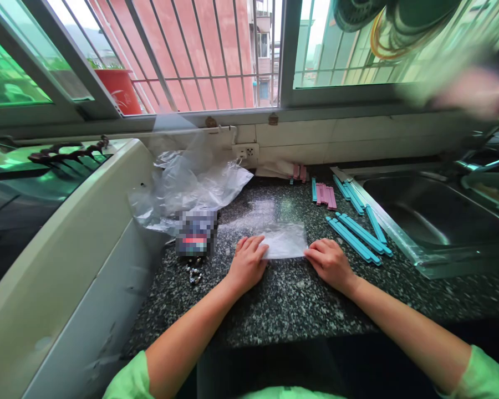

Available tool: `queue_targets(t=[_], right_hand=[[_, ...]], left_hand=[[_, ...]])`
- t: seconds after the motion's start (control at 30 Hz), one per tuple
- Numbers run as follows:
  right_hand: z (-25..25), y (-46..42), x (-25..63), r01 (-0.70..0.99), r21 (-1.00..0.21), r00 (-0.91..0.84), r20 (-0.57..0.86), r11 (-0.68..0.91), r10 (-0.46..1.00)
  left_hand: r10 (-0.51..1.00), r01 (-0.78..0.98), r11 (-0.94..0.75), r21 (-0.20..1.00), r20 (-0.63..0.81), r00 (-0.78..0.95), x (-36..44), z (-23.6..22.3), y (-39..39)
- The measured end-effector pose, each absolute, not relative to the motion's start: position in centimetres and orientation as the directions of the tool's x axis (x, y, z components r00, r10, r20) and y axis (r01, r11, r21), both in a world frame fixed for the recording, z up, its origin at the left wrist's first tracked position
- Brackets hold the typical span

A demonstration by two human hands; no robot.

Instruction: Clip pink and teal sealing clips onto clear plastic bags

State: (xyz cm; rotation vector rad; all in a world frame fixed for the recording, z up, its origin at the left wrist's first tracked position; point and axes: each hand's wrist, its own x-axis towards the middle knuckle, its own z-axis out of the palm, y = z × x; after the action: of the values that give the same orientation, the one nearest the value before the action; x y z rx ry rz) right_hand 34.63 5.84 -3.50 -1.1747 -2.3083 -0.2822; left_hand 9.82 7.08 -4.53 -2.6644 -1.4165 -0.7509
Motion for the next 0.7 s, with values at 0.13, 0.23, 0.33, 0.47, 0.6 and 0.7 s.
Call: queue_targets(t=[0.13,0.23,0.33,0.47,0.6,0.7], right_hand=[[-3.0,5.3,33.9,0.853,0.055,-0.439,0.613,0.519,0.657],[-3.0,4.5,32.1,0.790,0.197,-0.556,0.630,0.581,0.542],[-3.2,4.4,30.6,0.729,0.236,-0.626,0.610,0.642,0.486],[-3.5,5.8,30.6,0.643,0.200,-0.677,0.600,0.740,0.426],[-3.5,7.6,31.3,0.487,0.212,-0.773,0.555,0.847,0.306],[-3.3,7.9,31.6,0.458,0.241,-0.801,0.529,0.855,0.280]], left_hand=[[0.658,0.772,-0.633,0.063,0.569,0.493,9.9,-3.8,6.7],[0.580,0.736,-0.677,-0.007,0.610,0.540,10.8,-3.5,5.2],[0.547,0.633,-0.772,0.055,0.565,0.618,11.6,-3.4,3.6],[0.572,0.486,-0.817,0.309,0.544,0.614,11.1,-3.0,3.8],[0.675,0.516,-0.737,0.437,0.436,0.595,9.6,-2.9,5.8],[0.729,0.585,-0.683,0.438,0.346,0.591,9.2,-3.4,6.8]])
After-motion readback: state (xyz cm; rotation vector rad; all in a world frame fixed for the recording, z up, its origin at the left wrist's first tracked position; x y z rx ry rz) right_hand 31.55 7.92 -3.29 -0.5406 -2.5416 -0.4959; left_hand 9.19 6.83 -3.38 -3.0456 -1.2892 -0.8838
